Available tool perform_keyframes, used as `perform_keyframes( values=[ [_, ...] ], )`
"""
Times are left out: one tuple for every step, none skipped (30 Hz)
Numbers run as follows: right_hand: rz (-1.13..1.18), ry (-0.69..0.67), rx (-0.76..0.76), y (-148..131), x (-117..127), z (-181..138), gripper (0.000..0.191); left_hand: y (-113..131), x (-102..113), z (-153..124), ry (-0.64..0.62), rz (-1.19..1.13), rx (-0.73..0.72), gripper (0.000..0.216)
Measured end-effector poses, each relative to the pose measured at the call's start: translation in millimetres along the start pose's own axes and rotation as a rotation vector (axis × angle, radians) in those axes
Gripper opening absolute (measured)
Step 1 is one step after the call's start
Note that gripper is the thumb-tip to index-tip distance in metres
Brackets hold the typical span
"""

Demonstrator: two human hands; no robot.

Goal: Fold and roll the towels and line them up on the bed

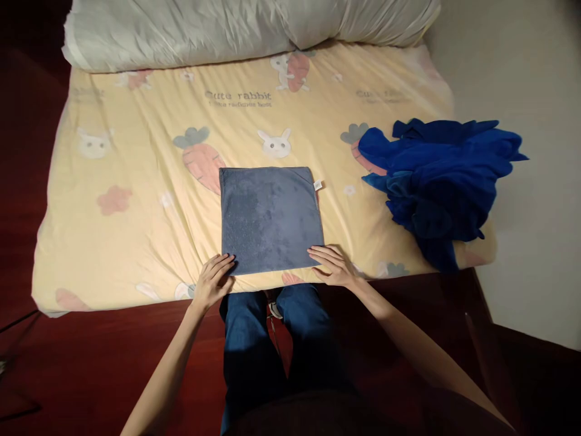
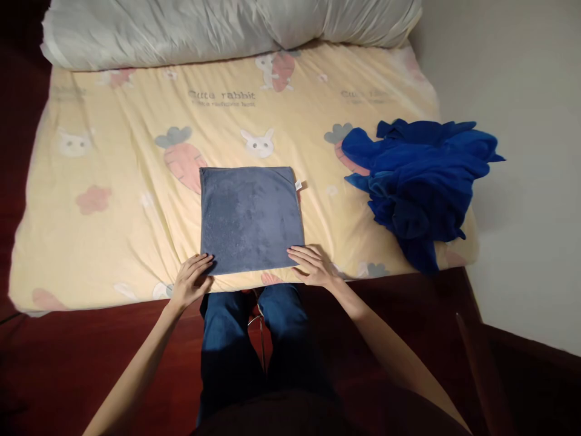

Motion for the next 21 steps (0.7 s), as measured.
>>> perform_keyframes(
  values=[
    [0.011, -0.003, -0.014, -0.9, -0.5, 1.8, 0.058, -0.7, -0.1, 0.4, -0.005, -0.005, 0.014, 0.045],
    [0.022, 0.001, -0.035, -1.2, -1.3, 3.6, 0.059, -1.2, 0.0, 1.3, -0.013, -0.010, 0.033, 0.041],
    [0.036, 0.012, -0.056, -1.3, -2.4, 5.2, 0.061, -1.6, 0.1, 2.9, -0.021, -0.014, 0.053, 0.038],
    [0.053, 0.034, -0.080, -1.3, -3.9, 6.6, 0.062, -1.9, 0.1, 4.9, -0.024, -0.019, 0.070, 0.036],
    [0.071, 0.058, -0.106, -1.5, -5.7, 7.8, 0.063, -2.0, -0.1, 7.4, -0.021, -0.024, 0.081, 0.034],
    [0.088, 0.083, -0.136, -1.8, -7.8, 8.7, 0.065, -2.2, -0.8, 10.0, -0.011, -0.029, 0.087, 0.033],
    [0.103, 0.111, -0.171, -2.3, -10.0, 9.6, 0.067, -2.5, -1.9, 12.5, 0.005, -0.034, 0.088, 0.033],
    [0.116, 0.139, -0.210, -2.9, -12.3, 10.3, 0.069, -2.8, -3.3, 14.9, 0.024, -0.041, 0.086, 0.033],
    [0.128, 0.163, -0.251, -3.7, -14.5, 11.0, 0.071, -3.2, -4.9, 16.8, 0.042, -0.050, 0.083, 0.034],
    [0.142, 0.185, -0.293, -4.5, -16.4, 11.7, 0.073, -3.5, -6.4, 18.1, 0.054, -0.061, 0.083, 0.036],
    [0.161, 0.210, -0.333, -5.3, -18.0, 12.4, 0.073, -3.8, -7.6, 18.8, 0.063, -0.073, 0.084, 0.038],
    [0.185, 0.240, -0.367, -6.2, -19.0, 12.9, 0.072, -4.0, -8.2, 18.9, 0.073, -0.084, 0.089, 0.039],
    [0.217, 0.270, -0.398, -7.2, -19.6, 13.3, 0.070, -3.9, -8.3, 18.3, 0.085, -0.093, 0.100, 0.039],
    [0.256, 0.297, -0.427, -8.1, -19.7, 13.3, 0.068, -3.6, -7.8, 17.3, 0.099, -0.097, 0.116, 0.038],
    [0.300, 0.320, -0.455, -9.0, -19.5, 12.8, 0.066, -2.9, -6.8, 15.9, 0.113, -0.100, 0.137, 0.037],
    [0.344, 0.337, -0.481, -9.9, -19.2, 11.9, 0.063, -1.9, -5.8, 14.5, 0.122, -0.102, 0.161, 0.035],
    [0.385, 0.349, -0.505, -10.6, -19.0, 10.5, 0.060, -0.6, -4.9, 13.1, 0.125, -0.107, 0.186, 0.034],
    [0.421, 0.361, -0.526, -11.1, -18.9, 8.8, 0.056, 0.9, -4.3, 11.9, 0.124, -0.119, 0.207, 0.034],
    [0.449, 0.372, -0.545, -11.2, -19.1, 6.9, 0.053, 2.5, -4.1, 11.1, 0.123, -0.135, 0.223, 0.033],
    [0.470, 0.385, -0.564, -10.9, -19.7, 5.0, 0.050, 4.0, -4.3, 10.7, 0.126, -0.155, 0.238, 0.033],
    [0.485, 0.396, -0.586, -10.1, -20.6, 3.3, 0.047, 5.3, -4.8, 10.6, 0.135, -0.174, 0.256, 0.033]
  ],
)
Point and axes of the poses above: each hand's wrist, its own z-axis towards the middle knuckle, its own x-axis out of the back of the hand, y = z × x, the point moved 1 cm from there along z, towards the middle knuckle, and after that the axes turned 3 degrees about y, right-handed, at the moved point
